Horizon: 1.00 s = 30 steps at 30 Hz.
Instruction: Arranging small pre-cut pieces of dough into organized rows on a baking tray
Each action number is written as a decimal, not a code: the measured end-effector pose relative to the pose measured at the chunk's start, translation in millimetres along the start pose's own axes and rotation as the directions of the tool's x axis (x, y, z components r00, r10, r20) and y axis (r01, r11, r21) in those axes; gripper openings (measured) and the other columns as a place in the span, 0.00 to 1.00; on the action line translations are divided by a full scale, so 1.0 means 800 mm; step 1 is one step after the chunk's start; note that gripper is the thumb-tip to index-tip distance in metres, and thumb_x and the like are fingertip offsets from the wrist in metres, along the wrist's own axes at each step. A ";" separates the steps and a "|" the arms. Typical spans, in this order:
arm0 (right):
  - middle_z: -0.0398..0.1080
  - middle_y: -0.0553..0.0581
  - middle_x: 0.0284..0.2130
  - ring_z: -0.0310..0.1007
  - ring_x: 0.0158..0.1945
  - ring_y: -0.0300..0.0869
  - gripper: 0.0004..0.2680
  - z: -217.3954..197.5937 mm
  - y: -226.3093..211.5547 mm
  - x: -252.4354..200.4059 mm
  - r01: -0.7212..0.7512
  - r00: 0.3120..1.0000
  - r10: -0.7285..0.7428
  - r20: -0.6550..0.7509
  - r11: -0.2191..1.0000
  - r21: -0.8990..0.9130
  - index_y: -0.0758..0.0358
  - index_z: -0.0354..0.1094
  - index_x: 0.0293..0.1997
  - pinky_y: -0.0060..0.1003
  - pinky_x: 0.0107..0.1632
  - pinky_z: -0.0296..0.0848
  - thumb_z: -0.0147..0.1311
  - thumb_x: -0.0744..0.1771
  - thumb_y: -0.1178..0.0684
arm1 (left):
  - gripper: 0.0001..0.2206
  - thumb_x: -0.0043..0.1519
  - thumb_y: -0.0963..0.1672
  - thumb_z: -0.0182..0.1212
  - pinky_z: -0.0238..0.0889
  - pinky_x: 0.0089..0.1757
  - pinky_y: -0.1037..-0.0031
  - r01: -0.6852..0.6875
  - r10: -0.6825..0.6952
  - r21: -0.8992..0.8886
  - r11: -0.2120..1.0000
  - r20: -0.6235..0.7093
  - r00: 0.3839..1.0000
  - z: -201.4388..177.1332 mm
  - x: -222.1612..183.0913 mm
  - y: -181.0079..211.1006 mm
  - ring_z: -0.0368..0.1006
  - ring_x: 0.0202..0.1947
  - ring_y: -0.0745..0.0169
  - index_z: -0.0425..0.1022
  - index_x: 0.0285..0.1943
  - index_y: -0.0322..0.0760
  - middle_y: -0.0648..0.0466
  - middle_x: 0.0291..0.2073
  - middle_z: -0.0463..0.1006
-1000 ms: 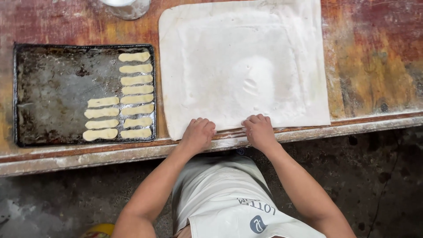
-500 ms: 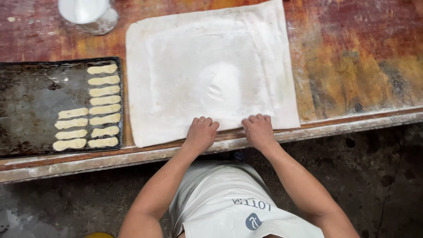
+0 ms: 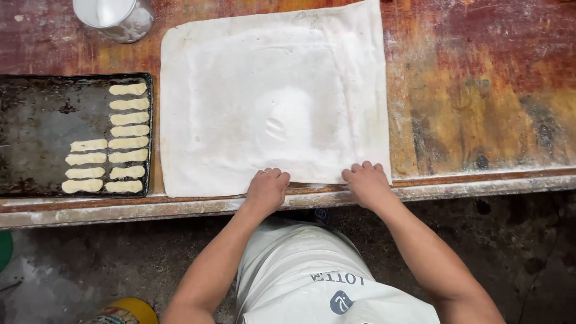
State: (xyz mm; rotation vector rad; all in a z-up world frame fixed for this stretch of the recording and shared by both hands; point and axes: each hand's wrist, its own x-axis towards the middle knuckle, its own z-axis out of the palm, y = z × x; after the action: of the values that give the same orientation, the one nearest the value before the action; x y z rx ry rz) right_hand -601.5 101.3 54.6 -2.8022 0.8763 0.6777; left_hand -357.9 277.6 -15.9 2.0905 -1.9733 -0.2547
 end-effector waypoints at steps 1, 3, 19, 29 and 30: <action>0.73 0.52 0.41 0.72 0.48 0.48 0.08 0.000 0.007 0.004 -0.004 1.000 0.004 0.002 1.000 -0.004 0.46 0.72 0.46 0.49 0.51 0.68 0.55 0.64 0.51 | 0.06 0.60 0.46 0.48 0.64 0.39 0.63 -0.003 0.003 -0.005 1.000 -0.002 1.000 -0.001 0.002 -0.002 0.73 0.32 0.49 0.71 0.35 0.47 0.54 0.27 0.68; 0.74 0.51 0.41 0.73 0.48 0.49 0.10 0.001 0.016 0.010 0.003 0.998 -0.004 -0.065 1.000 -0.020 0.46 0.72 0.47 0.49 0.52 0.68 0.55 0.63 0.53 | 0.07 0.60 0.47 0.48 0.66 0.40 0.63 -0.003 0.007 -0.083 0.997 0.046 0.999 -0.002 0.003 -0.008 0.74 0.35 0.48 0.72 0.36 0.47 0.53 0.28 0.70; 0.63 0.55 0.51 0.62 0.58 0.55 0.12 -0.078 -0.172 0.122 -0.017 0.980 0.032 -0.195 0.997 0.079 0.47 0.69 0.50 0.52 0.56 0.67 0.56 0.64 0.43 | 0.16 0.60 0.49 0.54 0.53 0.54 0.53 -0.222 0.231 -0.084 0.972 0.123 0.965 -0.076 0.056 -0.102 0.62 0.59 0.43 0.72 0.57 0.50 0.48 0.55 0.69; 0.65 0.62 0.52 0.64 0.57 0.61 0.15 -0.108 -0.074 0.219 -0.115 0.941 0.153 -0.302 0.984 0.138 0.52 0.69 0.54 0.55 0.52 0.69 0.58 0.62 0.46 | 0.17 0.57 0.48 0.59 0.56 0.54 0.54 -0.134 0.139 -0.068 0.989 0.074 0.988 -0.088 0.211 -0.114 0.65 0.56 0.45 0.74 0.56 0.53 0.51 0.52 0.72; 0.66 0.63 0.51 0.65 0.57 0.61 0.15 -0.116 -0.061 0.225 -0.141 0.935 0.185 -0.302 0.977 0.160 0.53 0.69 0.54 0.53 0.51 0.69 0.58 0.62 0.48 | 0.16 0.57 0.47 0.58 0.55 0.56 0.55 -0.103 0.109 -0.073 0.992 0.085 0.990 -0.095 0.227 -0.111 0.66 0.57 0.47 0.74 0.56 0.53 0.52 0.53 0.72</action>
State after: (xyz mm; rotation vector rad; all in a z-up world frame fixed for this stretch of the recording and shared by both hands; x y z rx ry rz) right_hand -407.4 26.5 55.4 -2.7769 1.1719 0.1735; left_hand -238.9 105.4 38.5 1.9565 -2.0878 -0.3949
